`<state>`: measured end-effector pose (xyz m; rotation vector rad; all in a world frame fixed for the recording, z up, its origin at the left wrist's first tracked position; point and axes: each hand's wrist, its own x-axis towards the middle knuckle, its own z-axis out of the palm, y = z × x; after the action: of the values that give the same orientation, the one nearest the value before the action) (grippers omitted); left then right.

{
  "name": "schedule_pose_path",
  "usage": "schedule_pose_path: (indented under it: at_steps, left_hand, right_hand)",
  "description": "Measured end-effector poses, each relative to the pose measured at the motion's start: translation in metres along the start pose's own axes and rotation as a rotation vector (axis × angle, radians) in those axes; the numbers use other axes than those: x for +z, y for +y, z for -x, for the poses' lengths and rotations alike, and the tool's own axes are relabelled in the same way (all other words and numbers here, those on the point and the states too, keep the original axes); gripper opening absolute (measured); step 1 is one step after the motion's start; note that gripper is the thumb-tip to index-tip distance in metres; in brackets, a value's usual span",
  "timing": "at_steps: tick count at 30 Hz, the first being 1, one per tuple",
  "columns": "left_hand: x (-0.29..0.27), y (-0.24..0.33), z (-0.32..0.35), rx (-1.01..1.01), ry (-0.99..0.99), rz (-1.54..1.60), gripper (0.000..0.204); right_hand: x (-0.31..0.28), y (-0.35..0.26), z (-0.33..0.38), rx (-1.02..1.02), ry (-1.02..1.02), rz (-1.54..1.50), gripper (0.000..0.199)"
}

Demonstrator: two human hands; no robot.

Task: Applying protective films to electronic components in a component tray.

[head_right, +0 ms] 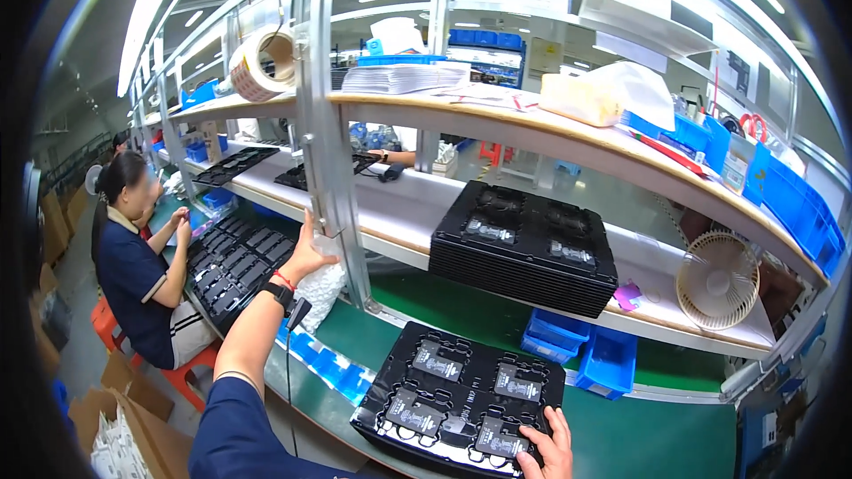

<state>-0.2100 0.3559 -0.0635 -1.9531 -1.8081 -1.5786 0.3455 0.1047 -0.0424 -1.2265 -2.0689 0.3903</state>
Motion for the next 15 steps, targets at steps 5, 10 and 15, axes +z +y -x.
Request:
schedule_pose_path:
  at_steps: [5,10,15]
  left_hand:
    - [0.002,0.015,-0.009,-0.094,-0.061,0.082,0.073]
    - [-0.01,-0.005,-0.002,-0.265,0.154,0.02,0.043]
    - [-0.001,-0.013,0.008,-0.248,0.313,0.031,0.039]
  right_hand:
    - [0.001,0.009,0.003,-0.004,0.0,0.0,0.034]
    - [0.006,0.011,0.001,-0.056,0.031,-0.005,0.034]
    - [0.005,0.004,0.0,-0.044,0.009,0.017,0.032]
